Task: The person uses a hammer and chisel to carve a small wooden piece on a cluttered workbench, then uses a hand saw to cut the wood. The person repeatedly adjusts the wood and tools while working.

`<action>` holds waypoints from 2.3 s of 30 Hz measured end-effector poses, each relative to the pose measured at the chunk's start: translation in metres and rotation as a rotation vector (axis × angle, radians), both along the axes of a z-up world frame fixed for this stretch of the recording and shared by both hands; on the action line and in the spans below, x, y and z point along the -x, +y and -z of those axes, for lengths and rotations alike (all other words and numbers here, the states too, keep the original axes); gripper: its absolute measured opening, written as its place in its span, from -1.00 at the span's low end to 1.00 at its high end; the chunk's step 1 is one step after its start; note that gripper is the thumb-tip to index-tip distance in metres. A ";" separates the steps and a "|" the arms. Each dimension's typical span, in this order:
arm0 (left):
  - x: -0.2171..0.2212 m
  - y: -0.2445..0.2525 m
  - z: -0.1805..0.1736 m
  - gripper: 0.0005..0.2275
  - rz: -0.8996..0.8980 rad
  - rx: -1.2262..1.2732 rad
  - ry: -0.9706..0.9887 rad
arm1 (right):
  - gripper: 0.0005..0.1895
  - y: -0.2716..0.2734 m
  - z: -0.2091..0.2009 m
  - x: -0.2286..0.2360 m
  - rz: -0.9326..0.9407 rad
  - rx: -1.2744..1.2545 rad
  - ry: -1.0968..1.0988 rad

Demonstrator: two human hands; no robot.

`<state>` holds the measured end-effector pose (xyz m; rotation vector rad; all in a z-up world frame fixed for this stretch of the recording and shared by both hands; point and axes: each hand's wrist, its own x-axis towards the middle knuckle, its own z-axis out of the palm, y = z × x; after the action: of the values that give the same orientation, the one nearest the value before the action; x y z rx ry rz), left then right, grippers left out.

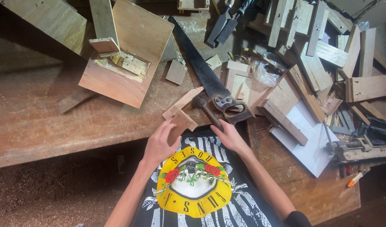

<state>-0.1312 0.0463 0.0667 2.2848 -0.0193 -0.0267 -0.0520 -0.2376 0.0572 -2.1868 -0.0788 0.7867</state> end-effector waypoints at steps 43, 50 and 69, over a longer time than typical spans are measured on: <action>-0.058 -0.039 0.058 -0.69 -0.097 -0.081 -0.190 | -0.77 0.029 -0.058 0.040 0.132 0.119 -0.143; -0.058 -0.043 0.058 -0.68 -0.111 -0.071 -0.187 | -0.76 0.030 -0.062 0.038 0.149 0.123 -0.100; -0.061 -0.036 0.058 -0.65 -0.094 -0.077 -0.161 | -0.73 0.030 -0.045 0.032 0.083 0.169 -0.164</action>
<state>-0.0703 0.0104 0.0086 2.3569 0.0051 0.2092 -0.0844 -0.2075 0.1023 -2.3955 -0.0042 0.5851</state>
